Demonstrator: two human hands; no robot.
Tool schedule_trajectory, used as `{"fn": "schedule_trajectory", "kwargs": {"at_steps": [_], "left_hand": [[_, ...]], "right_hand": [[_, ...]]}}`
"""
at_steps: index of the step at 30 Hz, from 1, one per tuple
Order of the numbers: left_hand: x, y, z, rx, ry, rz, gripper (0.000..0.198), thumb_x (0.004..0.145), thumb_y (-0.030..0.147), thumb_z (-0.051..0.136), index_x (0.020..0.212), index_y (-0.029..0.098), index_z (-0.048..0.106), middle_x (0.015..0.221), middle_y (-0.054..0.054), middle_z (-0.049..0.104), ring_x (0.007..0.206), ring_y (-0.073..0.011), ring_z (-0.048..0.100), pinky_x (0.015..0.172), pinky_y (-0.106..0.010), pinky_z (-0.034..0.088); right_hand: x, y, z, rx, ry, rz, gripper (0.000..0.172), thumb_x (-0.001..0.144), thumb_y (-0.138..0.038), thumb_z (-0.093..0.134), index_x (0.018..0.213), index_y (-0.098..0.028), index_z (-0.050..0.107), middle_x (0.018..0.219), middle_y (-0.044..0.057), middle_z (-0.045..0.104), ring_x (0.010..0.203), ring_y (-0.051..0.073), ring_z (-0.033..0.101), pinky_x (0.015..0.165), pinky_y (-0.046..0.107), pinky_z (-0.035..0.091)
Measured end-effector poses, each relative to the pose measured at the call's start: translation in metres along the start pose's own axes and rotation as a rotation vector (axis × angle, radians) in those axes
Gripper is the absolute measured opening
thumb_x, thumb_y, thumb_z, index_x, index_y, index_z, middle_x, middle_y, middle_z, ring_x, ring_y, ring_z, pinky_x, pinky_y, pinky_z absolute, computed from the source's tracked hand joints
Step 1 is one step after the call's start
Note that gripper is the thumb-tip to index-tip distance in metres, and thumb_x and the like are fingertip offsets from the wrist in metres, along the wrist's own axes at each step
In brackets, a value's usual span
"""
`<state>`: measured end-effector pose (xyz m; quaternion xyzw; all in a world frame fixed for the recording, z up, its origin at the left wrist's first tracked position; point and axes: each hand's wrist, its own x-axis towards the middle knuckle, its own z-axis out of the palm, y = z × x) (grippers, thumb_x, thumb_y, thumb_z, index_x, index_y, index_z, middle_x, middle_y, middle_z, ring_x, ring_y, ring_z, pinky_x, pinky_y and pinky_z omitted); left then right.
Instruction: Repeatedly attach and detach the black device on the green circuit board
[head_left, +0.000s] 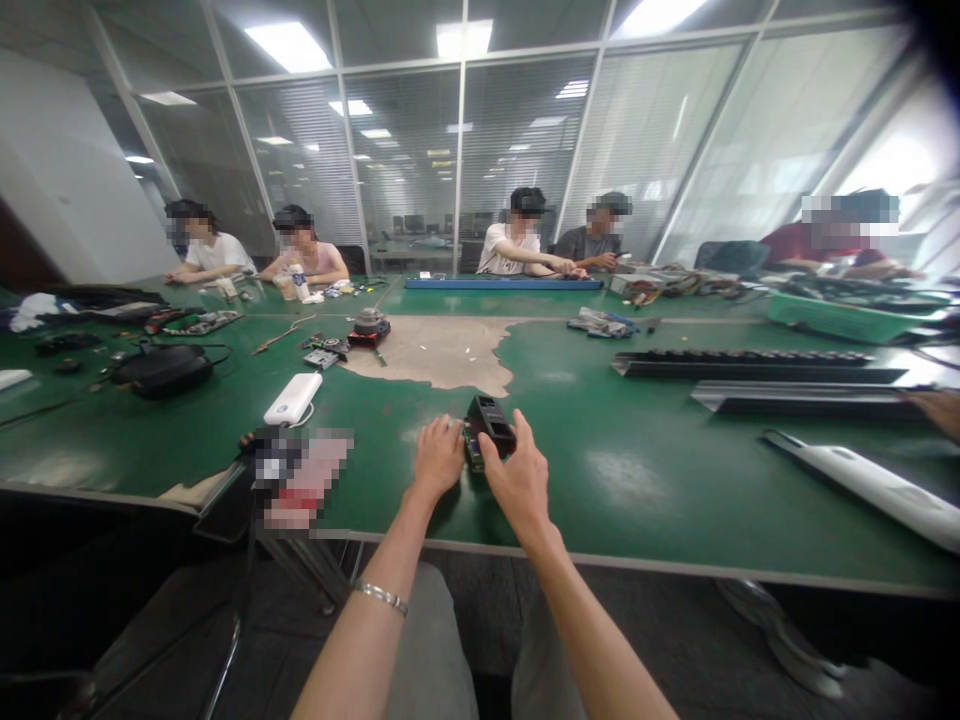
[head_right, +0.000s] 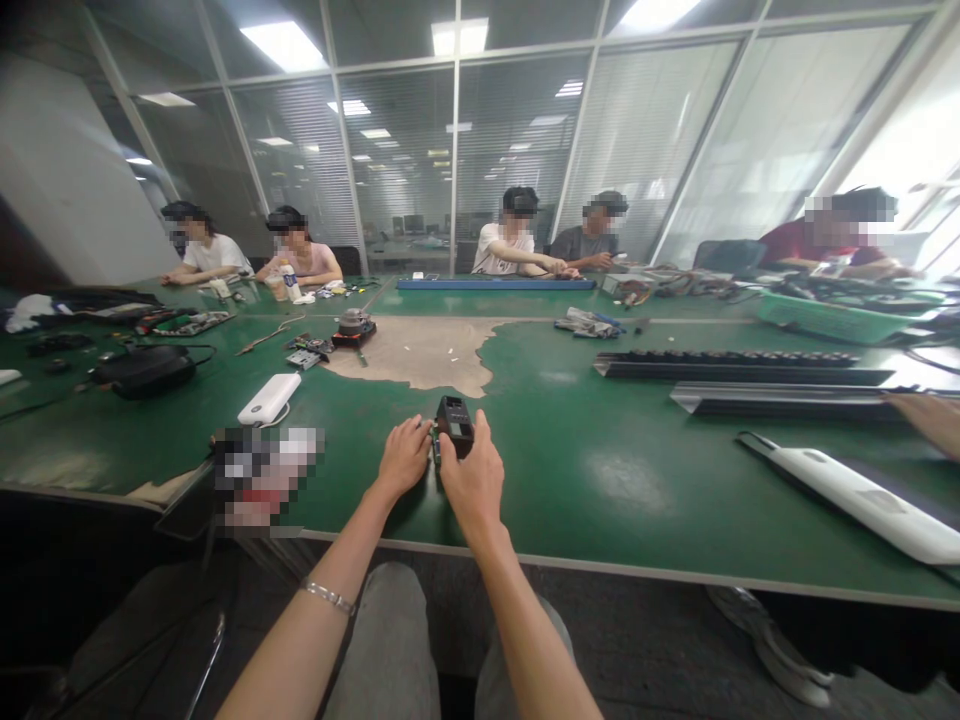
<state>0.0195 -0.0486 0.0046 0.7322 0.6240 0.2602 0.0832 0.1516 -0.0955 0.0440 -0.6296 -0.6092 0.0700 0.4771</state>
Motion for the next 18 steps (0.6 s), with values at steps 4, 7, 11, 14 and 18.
{"fn": "schedule_trajectory", "kwargs": {"at_steps": [4,7,11,14,18], "left_hand": [[-0.001,0.001,-0.002,0.030,0.010,0.009,0.042,0.095,0.032,0.032,0.132,0.023,0.048,0.144,-0.009,0.043,0.133,-0.0239,0.035,0.113,-0.046,0.023],[-0.001,0.001,-0.002,0.042,0.015,0.011,0.042,0.095,0.032,0.031,0.132,0.022,0.049,0.144,-0.009,0.043,0.133,-0.0237,0.036,0.112,-0.046,0.024],[0.001,-0.001,-0.002,0.022,0.030,-0.012,0.043,0.094,0.026,0.031,0.132,0.017,0.048,0.144,-0.012,0.042,0.133,-0.0224,0.037,0.112,-0.043,0.026],[0.001,-0.002,-0.002,0.000,0.042,-0.019,0.044,0.093,0.023,0.031,0.133,0.016,0.047,0.144,-0.011,0.042,0.134,-0.0212,0.037,0.113,-0.041,0.026],[0.001,-0.003,0.000,-0.029,0.055,-0.024,0.045,0.093,0.022,0.030,0.135,0.015,0.044,0.146,-0.011,0.040,0.136,-0.0203,0.035,0.114,-0.040,0.025]], "right_hand": [[0.000,-0.007,0.008,-0.092,-0.033,-0.024,0.069,0.085,-0.044,0.047,0.140,-0.006,0.032,0.126,0.022,0.055,0.112,0.030,0.057,0.091,0.040,0.044],[-0.003,-0.010,0.011,-0.146,-0.053,-0.028,0.069,0.085,-0.041,0.047,0.142,-0.006,0.029,0.122,0.021,0.058,0.107,0.030,0.059,0.088,0.040,0.045],[-0.011,-0.010,0.013,-0.189,-0.077,-0.041,0.070,0.085,-0.038,0.048,0.143,-0.006,0.026,0.120,0.020,0.059,0.105,0.030,0.059,0.087,0.039,0.045],[-0.018,-0.005,0.018,-0.197,-0.092,-0.039,0.071,0.084,-0.038,0.048,0.143,-0.006,0.026,0.119,0.020,0.059,0.104,0.030,0.059,0.086,0.040,0.046],[-0.025,0.003,0.026,-0.170,-0.068,-0.075,0.069,0.085,-0.039,0.048,0.142,-0.004,0.028,0.128,0.021,0.054,0.113,0.030,0.054,0.093,0.042,0.043]]}}
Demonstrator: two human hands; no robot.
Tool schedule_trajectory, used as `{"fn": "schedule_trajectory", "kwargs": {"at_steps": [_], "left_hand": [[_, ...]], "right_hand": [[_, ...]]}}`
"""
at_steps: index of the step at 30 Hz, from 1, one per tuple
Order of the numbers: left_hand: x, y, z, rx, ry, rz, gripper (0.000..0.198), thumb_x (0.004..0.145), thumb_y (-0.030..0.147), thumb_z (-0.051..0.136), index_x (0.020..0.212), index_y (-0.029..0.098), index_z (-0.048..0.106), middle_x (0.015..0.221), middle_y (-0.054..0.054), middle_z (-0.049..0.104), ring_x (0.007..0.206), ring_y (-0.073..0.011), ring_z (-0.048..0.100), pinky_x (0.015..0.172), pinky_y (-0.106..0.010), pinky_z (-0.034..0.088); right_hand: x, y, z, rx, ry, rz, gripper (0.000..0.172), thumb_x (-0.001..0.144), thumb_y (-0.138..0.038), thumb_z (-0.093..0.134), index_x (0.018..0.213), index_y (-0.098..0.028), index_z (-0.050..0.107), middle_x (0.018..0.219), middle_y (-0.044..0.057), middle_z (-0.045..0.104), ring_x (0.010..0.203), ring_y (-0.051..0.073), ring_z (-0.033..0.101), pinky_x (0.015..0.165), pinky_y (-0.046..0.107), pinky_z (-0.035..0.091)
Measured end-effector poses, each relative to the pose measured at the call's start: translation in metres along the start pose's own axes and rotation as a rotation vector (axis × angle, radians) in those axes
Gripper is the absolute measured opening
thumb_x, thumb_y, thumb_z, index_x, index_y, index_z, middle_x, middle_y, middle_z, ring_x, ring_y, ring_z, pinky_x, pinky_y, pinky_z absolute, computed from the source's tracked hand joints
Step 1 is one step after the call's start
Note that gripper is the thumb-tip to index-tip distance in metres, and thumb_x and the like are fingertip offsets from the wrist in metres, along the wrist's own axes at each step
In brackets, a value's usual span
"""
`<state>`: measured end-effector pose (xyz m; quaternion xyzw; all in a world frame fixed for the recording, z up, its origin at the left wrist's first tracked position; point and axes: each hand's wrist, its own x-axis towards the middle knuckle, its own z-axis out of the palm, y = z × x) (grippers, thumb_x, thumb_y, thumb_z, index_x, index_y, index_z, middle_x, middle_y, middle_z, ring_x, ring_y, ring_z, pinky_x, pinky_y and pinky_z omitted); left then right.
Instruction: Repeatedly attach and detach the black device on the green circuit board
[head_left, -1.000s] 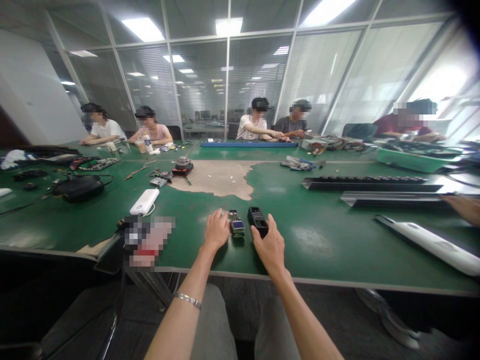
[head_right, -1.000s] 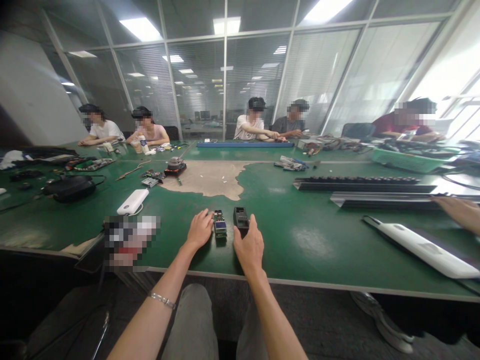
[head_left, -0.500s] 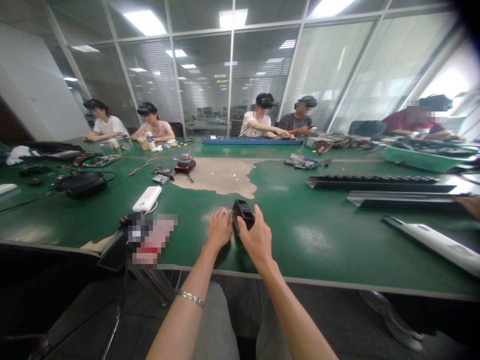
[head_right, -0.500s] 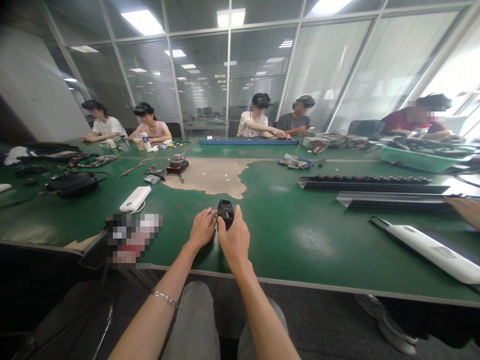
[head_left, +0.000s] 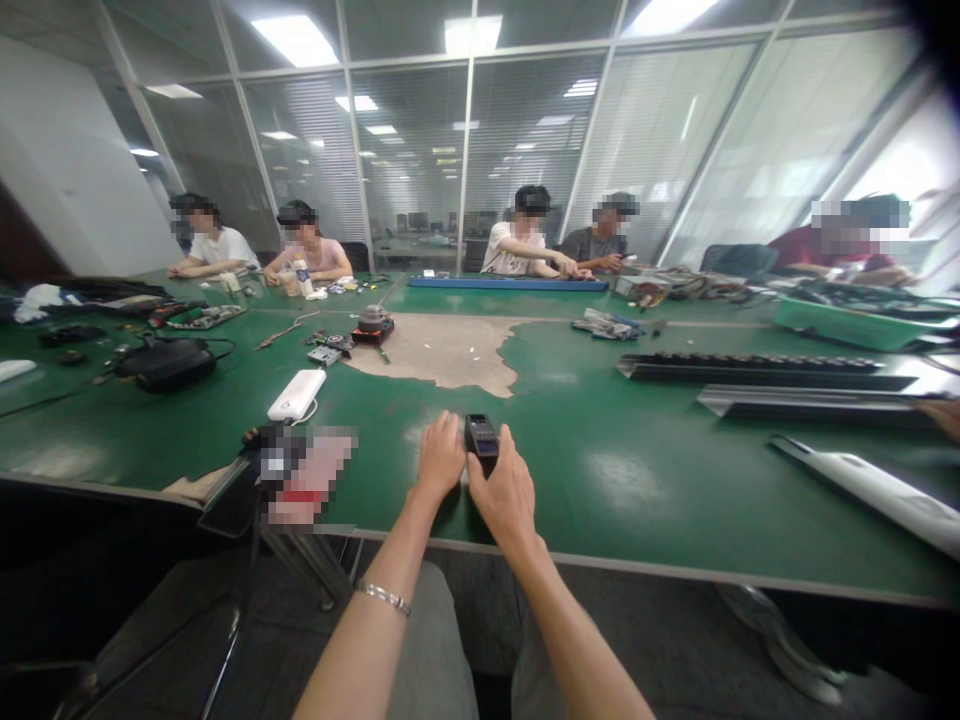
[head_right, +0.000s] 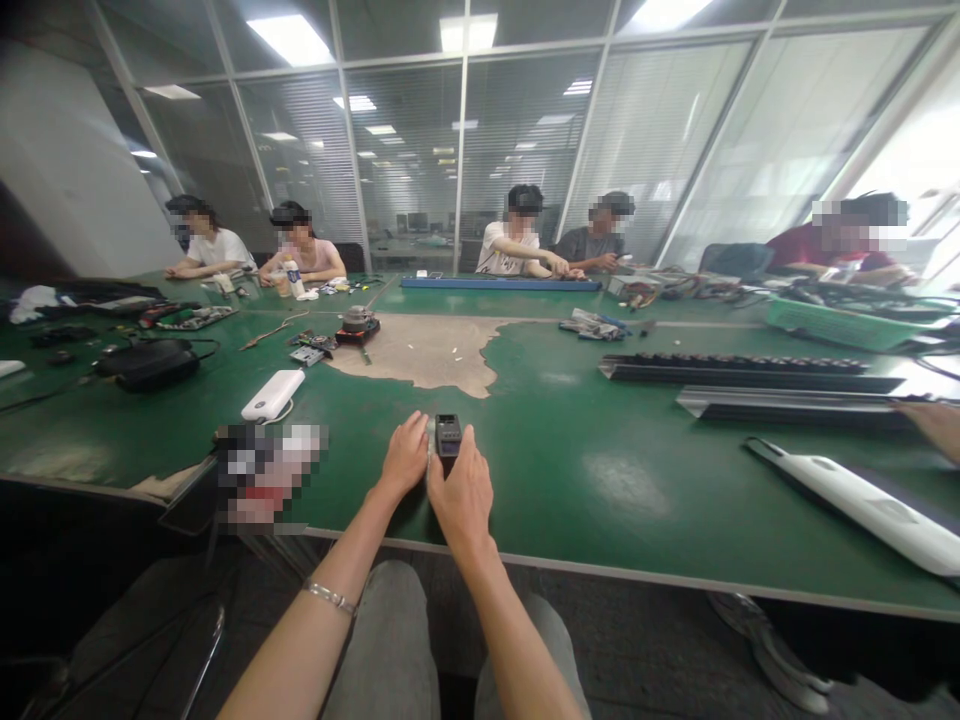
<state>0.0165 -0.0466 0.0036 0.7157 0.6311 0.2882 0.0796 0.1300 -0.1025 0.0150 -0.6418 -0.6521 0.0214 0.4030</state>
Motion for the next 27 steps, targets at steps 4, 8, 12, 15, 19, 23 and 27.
{"fn": "schedule_trajectory", "kwargs": {"at_steps": [4,8,12,15,19,23,27], "left_hand": [[0.000,-0.001,0.001,-0.033,0.012,-0.017,0.045,0.093,0.021,0.031,0.135,0.014,0.044,0.146,-0.011,0.041,0.136,-0.0200,0.034,0.114,-0.040,0.025],[0.001,-0.001,0.001,-0.073,0.036,-0.019,0.044,0.093,0.021,0.031,0.133,0.014,0.047,0.143,-0.011,0.043,0.135,-0.0193,0.036,0.114,-0.038,0.026],[0.001,-0.001,0.002,-0.101,0.044,-0.017,0.044,0.093,0.022,0.031,0.132,0.014,0.049,0.142,-0.011,0.045,0.134,-0.0196,0.037,0.114,-0.039,0.025],[0.001,-0.001,0.002,-0.108,0.037,-0.027,0.044,0.093,0.022,0.032,0.133,0.015,0.049,0.142,-0.011,0.045,0.134,-0.0193,0.037,0.114,-0.039,0.025],[0.000,-0.002,0.002,-0.123,0.041,-0.037,0.044,0.094,0.024,0.029,0.134,0.017,0.047,0.142,-0.009,0.045,0.135,-0.0183,0.037,0.115,-0.040,0.025],[0.000,-0.003,0.004,-0.130,0.054,-0.026,0.044,0.095,0.027,0.027,0.134,0.016,0.046,0.141,-0.010,0.046,0.134,-0.0181,0.037,0.114,-0.039,0.025],[0.002,-0.003,0.007,-0.103,0.071,-0.019,0.044,0.095,0.029,0.028,0.131,0.013,0.050,0.140,-0.012,0.047,0.133,-0.0193,0.038,0.114,-0.039,0.025]], "right_hand": [[-0.005,0.003,0.003,0.017,0.005,-0.010,0.068,0.086,-0.040,0.047,0.142,-0.004,0.028,0.131,0.022,0.051,0.115,0.030,0.053,0.093,0.042,0.043],[-0.013,-0.001,-0.003,0.010,0.012,-0.002,0.068,0.088,-0.041,0.045,0.143,-0.006,0.027,0.127,0.022,0.054,0.111,0.029,0.055,0.090,0.041,0.045],[-0.019,-0.006,-0.008,-0.016,0.009,0.037,0.069,0.087,-0.043,0.046,0.143,-0.007,0.027,0.122,0.021,0.058,0.104,0.029,0.059,0.084,0.040,0.046],[-0.019,-0.007,-0.008,-0.005,0.011,0.066,0.070,0.086,-0.043,0.048,0.143,-0.007,0.028,0.120,0.020,0.060,0.102,0.029,0.060,0.084,0.040,0.046],[-0.013,-0.006,-0.012,0.098,0.044,0.100,0.073,0.084,-0.047,0.050,0.143,-0.010,0.029,0.121,0.019,0.060,0.106,0.028,0.060,0.087,0.041,0.046],[0.000,-0.007,-0.023,0.235,0.104,0.121,0.075,0.081,-0.050,0.054,0.143,-0.014,0.030,0.121,0.014,0.061,0.106,0.027,0.060,0.090,0.041,0.046],[0.013,-0.006,-0.041,0.326,0.182,0.123,0.076,0.079,-0.051,0.058,0.142,-0.015,0.033,0.118,0.013,0.063,0.101,0.024,0.062,0.090,0.040,0.046]]}}
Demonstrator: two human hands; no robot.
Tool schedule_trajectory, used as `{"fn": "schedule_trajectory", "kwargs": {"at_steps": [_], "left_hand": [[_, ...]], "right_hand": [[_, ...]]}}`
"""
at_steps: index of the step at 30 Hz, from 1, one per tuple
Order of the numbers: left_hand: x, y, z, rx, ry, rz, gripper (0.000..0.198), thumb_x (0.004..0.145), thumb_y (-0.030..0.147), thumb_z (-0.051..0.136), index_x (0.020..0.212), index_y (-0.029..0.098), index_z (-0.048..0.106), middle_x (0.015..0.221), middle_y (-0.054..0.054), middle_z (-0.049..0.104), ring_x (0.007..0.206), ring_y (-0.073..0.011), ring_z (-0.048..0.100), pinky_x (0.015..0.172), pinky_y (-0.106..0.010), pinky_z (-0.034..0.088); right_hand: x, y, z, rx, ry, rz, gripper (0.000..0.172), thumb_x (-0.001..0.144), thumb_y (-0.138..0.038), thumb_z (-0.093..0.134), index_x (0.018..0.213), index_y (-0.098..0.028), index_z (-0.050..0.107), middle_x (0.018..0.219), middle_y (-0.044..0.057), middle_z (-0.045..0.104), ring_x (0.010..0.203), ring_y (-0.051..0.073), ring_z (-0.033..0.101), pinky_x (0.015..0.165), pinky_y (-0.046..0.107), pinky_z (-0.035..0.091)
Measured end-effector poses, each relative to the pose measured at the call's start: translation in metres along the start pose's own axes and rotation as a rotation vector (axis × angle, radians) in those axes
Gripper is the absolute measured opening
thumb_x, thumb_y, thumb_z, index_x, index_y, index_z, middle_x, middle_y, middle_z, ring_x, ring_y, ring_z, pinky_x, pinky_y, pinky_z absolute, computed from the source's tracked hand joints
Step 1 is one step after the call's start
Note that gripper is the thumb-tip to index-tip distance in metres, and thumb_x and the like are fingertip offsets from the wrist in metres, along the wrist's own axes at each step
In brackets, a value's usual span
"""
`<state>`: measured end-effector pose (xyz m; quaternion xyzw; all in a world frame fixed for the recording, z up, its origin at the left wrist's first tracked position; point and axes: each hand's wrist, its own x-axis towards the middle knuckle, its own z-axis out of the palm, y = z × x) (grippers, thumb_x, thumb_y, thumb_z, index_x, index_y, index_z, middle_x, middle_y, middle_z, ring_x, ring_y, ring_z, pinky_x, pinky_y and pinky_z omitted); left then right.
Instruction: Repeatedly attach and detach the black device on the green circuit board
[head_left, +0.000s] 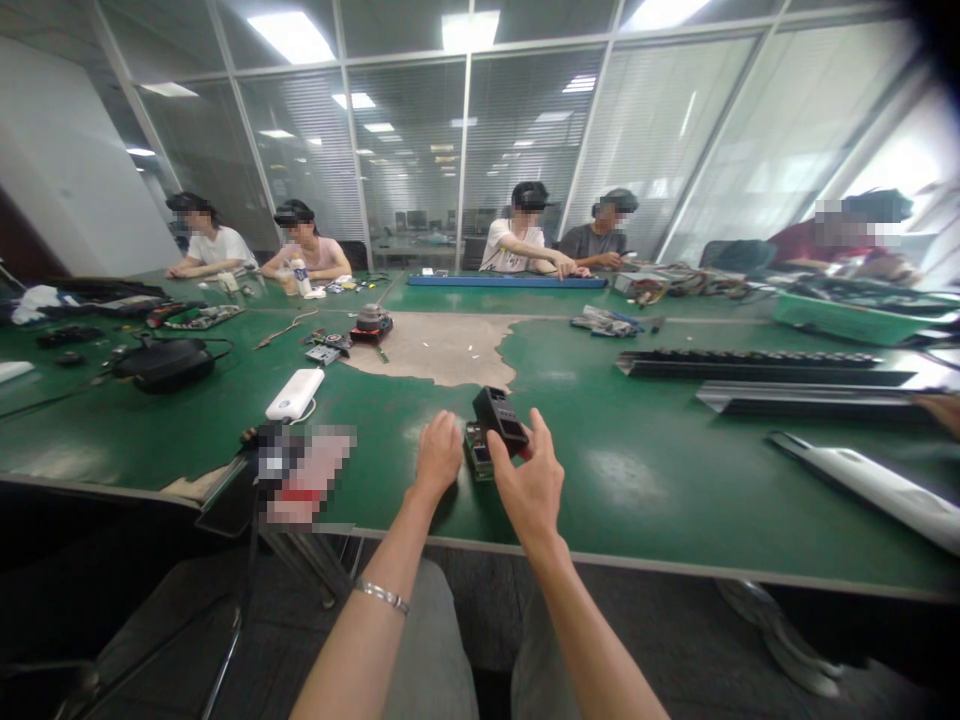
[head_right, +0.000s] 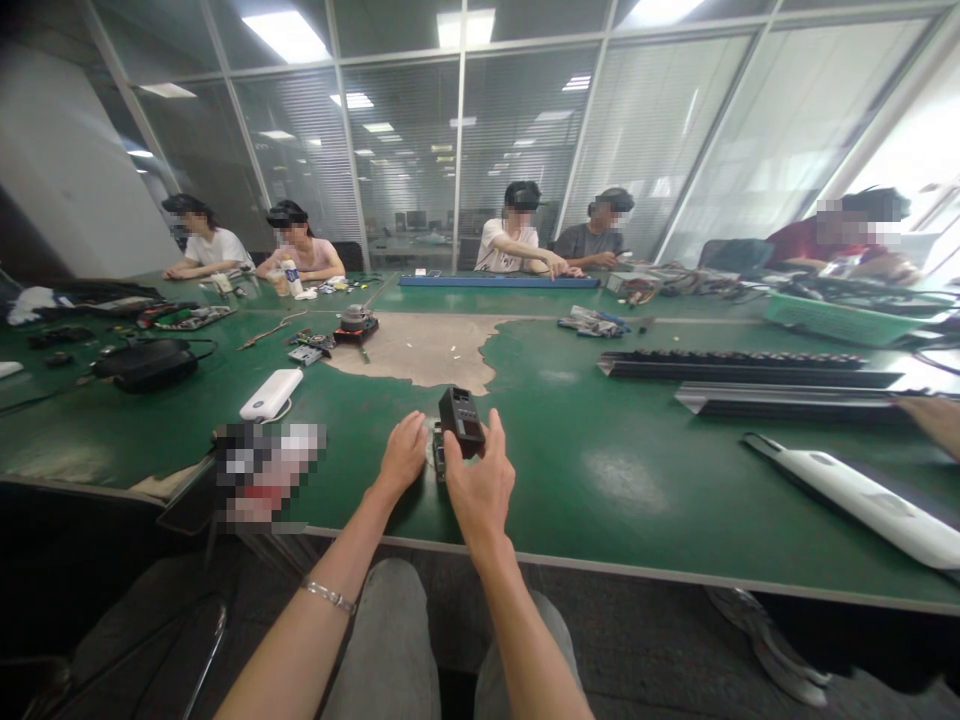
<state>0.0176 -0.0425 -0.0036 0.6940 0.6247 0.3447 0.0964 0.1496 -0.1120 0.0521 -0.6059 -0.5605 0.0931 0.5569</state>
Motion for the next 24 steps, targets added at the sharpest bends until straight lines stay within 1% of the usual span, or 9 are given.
{"fn": "schedule_trajectory", "kwargs": {"at_steps": [2,5,10,15,20,24], "left_hand": [[0.000,0.000,0.001,0.015,0.000,-0.002,0.044,0.095,0.029,0.029,0.129,0.013,0.051,0.140,-0.011,0.048,0.133,-0.0192,0.039,0.115,-0.039,0.025],[0.000,0.002,0.000,0.019,-0.015,-0.008,0.043,0.096,0.030,0.028,0.128,0.016,0.053,0.140,-0.010,0.048,0.133,-0.0181,0.038,0.115,-0.039,0.024],[-0.001,0.005,-0.004,0.018,-0.043,-0.011,0.044,0.096,0.032,0.027,0.127,0.018,0.054,0.140,-0.009,0.048,0.133,-0.0178,0.038,0.114,-0.039,0.025],[0.000,0.007,-0.006,0.025,-0.047,-0.016,0.043,0.096,0.032,0.027,0.125,0.018,0.056,0.140,-0.009,0.048,0.133,-0.0188,0.039,0.114,-0.041,0.025],[0.000,0.007,-0.006,0.027,-0.053,-0.018,0.043,0.096,0.031,0.028,0.125,0.017,0.056,0.140,-0.009,0.048,0.133,-0.0187,0.039,0.114,-0.040,0.025],[0.001,0.006,-0.004,0.039,-0.055,-0.023,0.042,0.095,0.030,0.029,0.124,0.017,0.057,0.140,-0.009,0.048,0.133,-0.0185,0.038,0.115,-0.040,0.025]], "right_hand": [[0.006,0.003,-0.007,0.004,0.035,0.000,0.076,0.079,-0.050,0.058,0.142,-0.015,0.034,0.117,0.014,0.063,0.098,0.023,0.063,0.089,0.038,0.046],[0.012,0.015,-0.017,-0.052,0.060,0.008,0.076,0.079,-0.050,0.057,0.141,-0.015,0.034,0.117,0.014,0.063,0.098,0.024,0.063,0.089,0.038,0.046],[0.009,0.043,-0.027,-0.225,0.021,0.002,0.075,0.080,-0.050,0.054,0.142,-0.014,0.031,0.122,0.014,0.060,0.105,0.028,0.060,0.090,0.041,0.044],[0.000,0.058,-0.029,-0.308,-0.028,0.001,0.074,0.082,-0.049,0.050,0.143,-0.013,0.030,0.124,0.014,0.059,0.104,0.029,0.060,0.088,0.040,0.045],[-0.002,0.065,-0.027,-0.340,-0.051,0.010,0.073,0.082,-0.048,0.050,0.144,-0.013,0.028,0.125,0.014,0.058,0.104,0.029,0.060,0.086,0.040,0.045],[-0.001,0.068,-0.026,-0.352,-0.063,0.006,0.073,0.083,-0.046,0.049,0.143,-0.011,0.029,0.126,0.016,0.057,0.108,0.030,0.058,0.089,0.041,0.045]]}}
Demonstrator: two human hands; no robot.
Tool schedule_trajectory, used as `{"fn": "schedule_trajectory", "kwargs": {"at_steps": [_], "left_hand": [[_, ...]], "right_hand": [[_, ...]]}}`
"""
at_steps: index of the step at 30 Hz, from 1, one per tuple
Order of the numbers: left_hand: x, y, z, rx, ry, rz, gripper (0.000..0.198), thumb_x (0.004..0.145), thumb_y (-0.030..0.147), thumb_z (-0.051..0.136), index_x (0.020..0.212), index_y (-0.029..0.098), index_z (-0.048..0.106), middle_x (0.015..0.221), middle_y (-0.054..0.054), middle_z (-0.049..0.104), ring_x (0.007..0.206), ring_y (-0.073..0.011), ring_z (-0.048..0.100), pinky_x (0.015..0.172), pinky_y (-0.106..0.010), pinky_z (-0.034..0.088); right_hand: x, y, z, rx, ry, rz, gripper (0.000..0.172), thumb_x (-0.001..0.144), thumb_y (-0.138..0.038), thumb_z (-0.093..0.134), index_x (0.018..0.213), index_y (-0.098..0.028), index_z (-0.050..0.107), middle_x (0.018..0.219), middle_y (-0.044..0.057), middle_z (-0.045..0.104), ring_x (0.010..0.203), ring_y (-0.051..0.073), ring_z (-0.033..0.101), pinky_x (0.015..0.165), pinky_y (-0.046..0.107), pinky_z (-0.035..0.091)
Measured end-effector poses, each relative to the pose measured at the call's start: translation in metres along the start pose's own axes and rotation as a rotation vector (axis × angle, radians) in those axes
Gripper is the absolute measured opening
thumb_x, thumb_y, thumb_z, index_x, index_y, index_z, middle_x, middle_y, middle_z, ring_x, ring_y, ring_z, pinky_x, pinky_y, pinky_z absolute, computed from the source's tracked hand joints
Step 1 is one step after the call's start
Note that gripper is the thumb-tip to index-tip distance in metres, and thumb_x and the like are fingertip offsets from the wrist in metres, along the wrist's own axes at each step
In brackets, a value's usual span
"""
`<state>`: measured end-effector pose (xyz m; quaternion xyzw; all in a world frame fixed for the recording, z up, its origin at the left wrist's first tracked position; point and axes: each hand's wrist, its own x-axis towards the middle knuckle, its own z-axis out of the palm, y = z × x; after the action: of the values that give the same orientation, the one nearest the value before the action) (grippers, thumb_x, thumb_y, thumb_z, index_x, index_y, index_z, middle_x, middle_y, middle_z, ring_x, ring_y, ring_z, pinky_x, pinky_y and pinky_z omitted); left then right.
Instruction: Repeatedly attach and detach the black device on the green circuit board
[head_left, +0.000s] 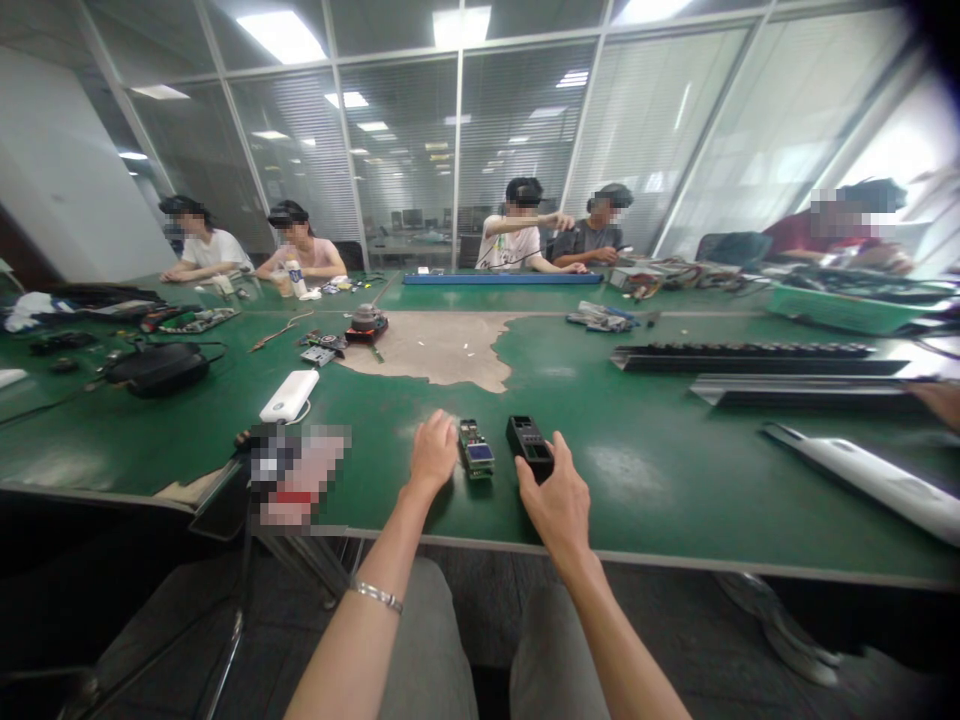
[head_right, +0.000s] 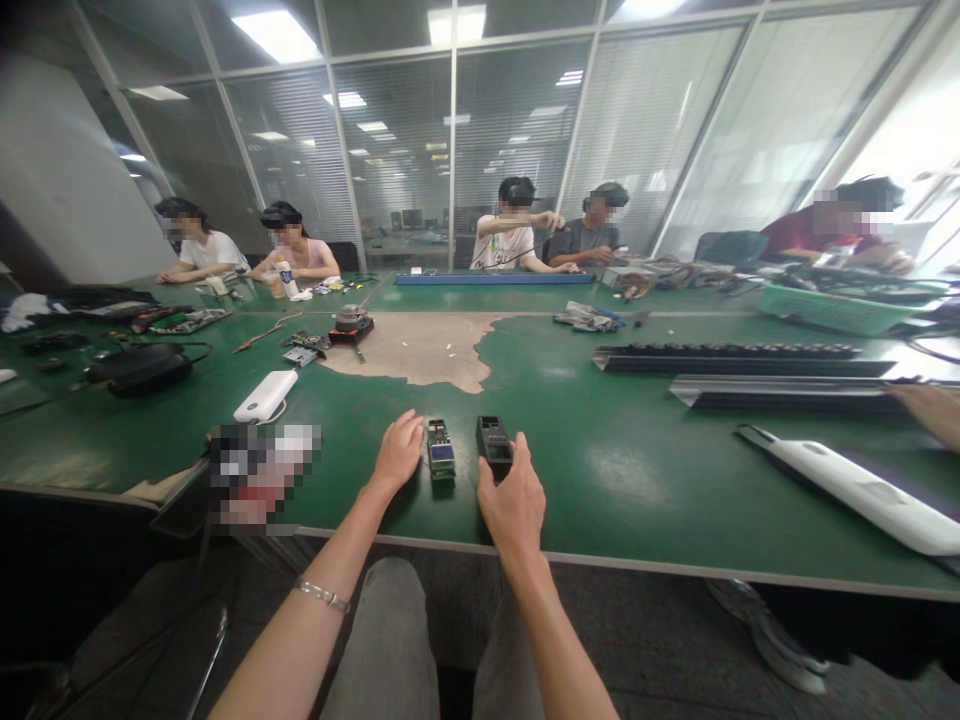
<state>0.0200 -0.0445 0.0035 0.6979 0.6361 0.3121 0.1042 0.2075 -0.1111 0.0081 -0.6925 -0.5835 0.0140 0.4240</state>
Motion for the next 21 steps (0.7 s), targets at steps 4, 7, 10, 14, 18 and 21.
{"fn": "schedule_trajectory", "kwargs": {"at_steps": [4,7,10,14,18,21], "left_hand": [[-0.0001,-0.0004,-0.0005,0.003,0.000,0.014,0.043,0.096,0.031,0.028,0.124,0.017,0.057,0.140,-0.009,0.048,0.133,-0.0186,0.038,0.114,-0.040,0.025],[-0.0007,0.0003,-0.0015,0.015,-0.012,0.023,0.044,0.096,0.032,0.026,0.124,0.018,0.057,0.140,-0.009,0.048,0.133,-0.0190,0.039,0.114,-0.041,0.026],[-0.0014,0.0017,-0.0028,0.036,-0.025,0.024,0.043,0.096,0.032,0.026,0.123,0.020,0.058,0.141,-0.007,0.048,0.133,-0.0187,0.039,0.113,-0.041,0.026],[-0.0019,0.0039,-0.0047,0.062,-0.033,0.048,0.042,0.096,0.032,0.026,0.120,0.022,0.060,0.141,-0.006,0.047,0.132,-0.0192,0.040,0.113,-0.042,0.026],[-0.0017,0.0050,-0.0055,0.077,-0.042,0.045,0.042,0.096,0.032,0.027,0.118,0.023,0.061,0.141,-0.006,0.047,0.131,-0.0201,0.041,0.112,-0.042,0.026],[-0.0015,0.0045,-0.0053,0.068,-0.044,0.046,0.042,0.096,0.033,0.027,0.118,0.022,0.061,0.141,-0.007,0.047,0.131,-0.0206,0.041,0.112,-0.043,0.026]], "right_hand": [[-0.0017,0.0033,0.0022,0.000,-0.001,-0.004,0.072,0.083,-0.045,0.050,0.142,-0.009,0.030,0.125,0.018,0.057,0.110,0.030,0.057,0.091,0.041,0.045],[-0.0028,0.0061,0.0048,0.005,-0.009,-0.021,0.072,0.083,-0.045,0.050,0.141,-0.008,0.031,0.127,0.019,0.055,0.113,0.030,0.055,0.093,0.042,0.044],[-0.0030,0.0086,0.0076,0.002,-0.002,-0.067,0.074,0.082,-0.045,0.051,0.141,-0.007,0.031,0.134,0.020,0.048,0.121,0.030,0.048,0.099,0.043,0.040],[-0.0031,0.0097,0.0086,-0.003,-0.012,-0.083,0.072,0.083,-0.045,0.049,0.142,-0.008,0.029,0.136,0.020,0.046,0.122,0.030,0.048,0.099,0.044,0.040],[-0.0032,0.0079,0.0057,-0.001,-0.047,-0.070,0.071,0.084,-0.044,0.047,0.143,-0.009,0.027,0.131,0.019,0.052,0.113,0.030,0.055,0.093,0.043,0.044],[-0.0029,0.0070,0.0045,0.005,-0.059,-0.068,0.072,0.084,-0.044,0.048,0.144,-0.010,0.026,0.127,0.018,0.056,0.110,0.031,0.057,0.091,0.043,0.045]]}}
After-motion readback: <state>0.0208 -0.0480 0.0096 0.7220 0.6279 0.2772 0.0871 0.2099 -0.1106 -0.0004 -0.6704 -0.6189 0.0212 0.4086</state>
